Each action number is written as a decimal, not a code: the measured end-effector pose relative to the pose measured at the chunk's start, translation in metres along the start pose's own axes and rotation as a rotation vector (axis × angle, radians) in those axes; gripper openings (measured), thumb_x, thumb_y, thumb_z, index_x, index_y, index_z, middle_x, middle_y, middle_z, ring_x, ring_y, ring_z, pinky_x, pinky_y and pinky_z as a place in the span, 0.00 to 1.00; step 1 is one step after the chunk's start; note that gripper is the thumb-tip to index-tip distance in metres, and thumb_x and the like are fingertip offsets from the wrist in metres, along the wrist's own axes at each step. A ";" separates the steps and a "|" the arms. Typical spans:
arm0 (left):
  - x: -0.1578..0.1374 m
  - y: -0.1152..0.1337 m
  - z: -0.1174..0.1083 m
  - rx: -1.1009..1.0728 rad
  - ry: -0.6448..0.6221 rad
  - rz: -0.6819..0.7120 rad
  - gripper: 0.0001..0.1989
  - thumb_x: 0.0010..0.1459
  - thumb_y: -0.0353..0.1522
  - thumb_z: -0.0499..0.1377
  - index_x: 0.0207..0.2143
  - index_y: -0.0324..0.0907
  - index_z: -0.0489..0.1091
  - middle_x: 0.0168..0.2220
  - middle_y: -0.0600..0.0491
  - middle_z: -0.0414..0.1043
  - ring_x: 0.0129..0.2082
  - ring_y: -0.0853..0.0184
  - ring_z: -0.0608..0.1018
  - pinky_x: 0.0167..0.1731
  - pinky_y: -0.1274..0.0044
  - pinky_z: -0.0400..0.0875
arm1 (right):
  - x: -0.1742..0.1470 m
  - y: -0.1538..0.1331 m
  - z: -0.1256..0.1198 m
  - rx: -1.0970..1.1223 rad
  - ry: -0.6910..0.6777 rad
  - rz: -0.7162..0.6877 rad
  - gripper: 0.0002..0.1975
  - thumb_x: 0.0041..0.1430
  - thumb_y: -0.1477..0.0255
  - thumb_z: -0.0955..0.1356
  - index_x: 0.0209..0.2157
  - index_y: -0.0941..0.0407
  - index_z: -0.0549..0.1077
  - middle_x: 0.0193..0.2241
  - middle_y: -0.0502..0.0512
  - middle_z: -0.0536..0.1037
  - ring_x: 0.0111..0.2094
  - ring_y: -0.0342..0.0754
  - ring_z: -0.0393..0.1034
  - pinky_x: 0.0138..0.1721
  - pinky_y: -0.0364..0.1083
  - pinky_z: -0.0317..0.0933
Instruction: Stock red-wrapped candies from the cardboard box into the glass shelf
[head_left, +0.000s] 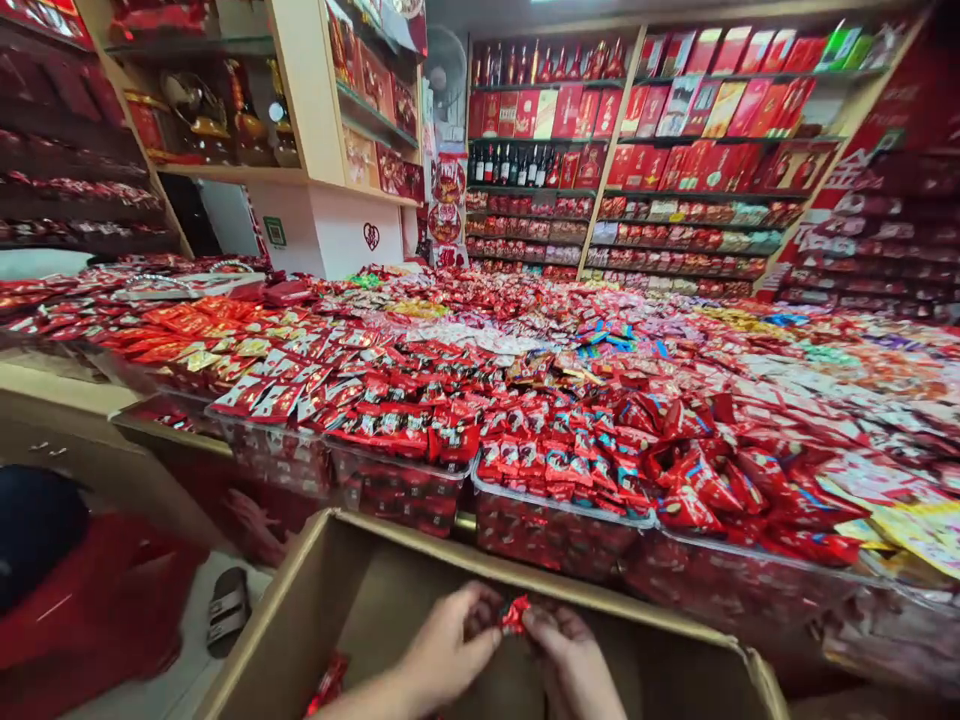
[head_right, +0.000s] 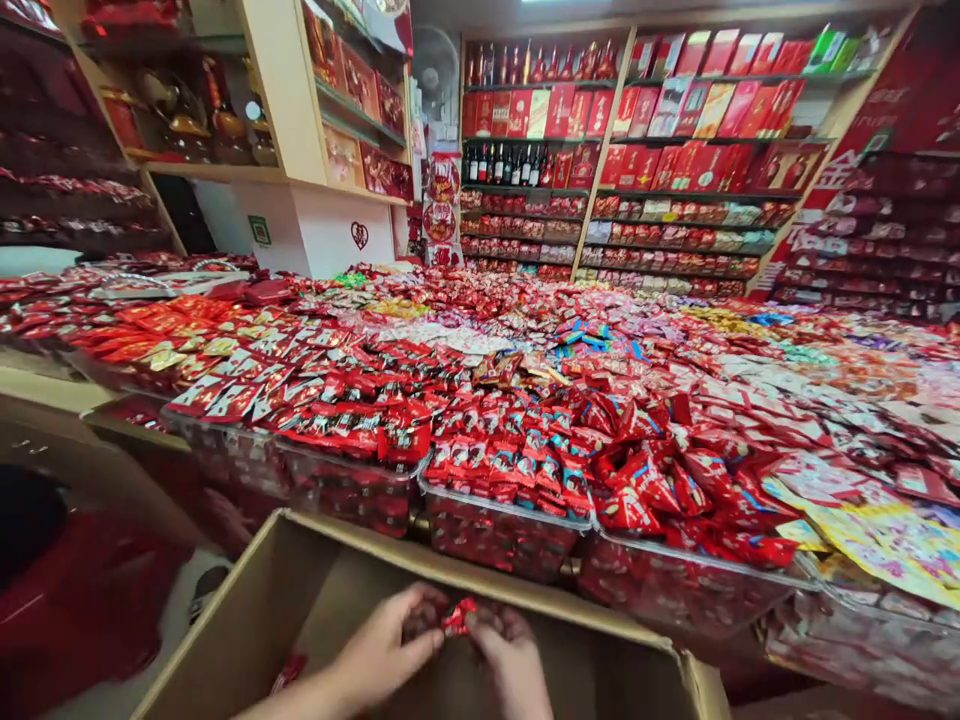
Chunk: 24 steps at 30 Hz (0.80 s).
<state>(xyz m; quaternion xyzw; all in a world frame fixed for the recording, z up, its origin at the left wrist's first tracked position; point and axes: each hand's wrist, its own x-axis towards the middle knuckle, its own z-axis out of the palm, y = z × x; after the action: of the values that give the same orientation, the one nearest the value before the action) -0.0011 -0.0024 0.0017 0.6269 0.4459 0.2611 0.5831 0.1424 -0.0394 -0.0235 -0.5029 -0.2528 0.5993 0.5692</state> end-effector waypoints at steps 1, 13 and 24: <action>-0.001 0.002 -0.001 -0.057 0.003 -0.027 0.13 0.46 0.32 0.55 0.35 0.36 0.64 0.27 0.54 0.66 0.28 0.73 0.68 0.30 0.80 0.61 | -0.001 0.001 -0.001 0.051 0.005 0.015 0.16 0.37 0.64 0.73 0.29 0.58 0.72 0.25 0.51 0.75 0.27 0.43 0.67 0.26 0.41 0.60; -0.009 0.023 0.002 -0.482 -0.019 -0.152 0.20 0.43 0.40 0.62 0.35 0.36 0.64 0.31 0.52 0.68 0.30 0.72 0.72 0.28 0.81 0.62 | -0.011 -0.001 -0.003 0.221 -0.078 -0.070 0.09 0.38 0.70 0.73 0.26 0.54 0.75 0.22 0.48 0.74 0.23 0.38 0.64 0.26 0.39 0.58; -0.011 0.028 -0.002 -0.559 -0.036 -0.174 0.22 0.40 0.31 0.64 0.38 0.34 0.61 0.33 0.50 0.68 0.31 0.73 0.71 0.29 0.81 0.62 | -0.020 -0.003 0.007 0.090 -0.048 -0.135 0.14 0.38 0.69 0.73 0.32 0.56 0.73 0.28 0.54 0.76 0.31 0.46 0.69 0.35 0.45 0.63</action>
<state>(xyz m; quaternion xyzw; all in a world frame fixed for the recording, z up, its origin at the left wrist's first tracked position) -0.0006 -0.0090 0.0309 0.4058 0.3985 0.3118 0.7611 0.1345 -0.0555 -0.0120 -0.4443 -0.2722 0.5822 0.6241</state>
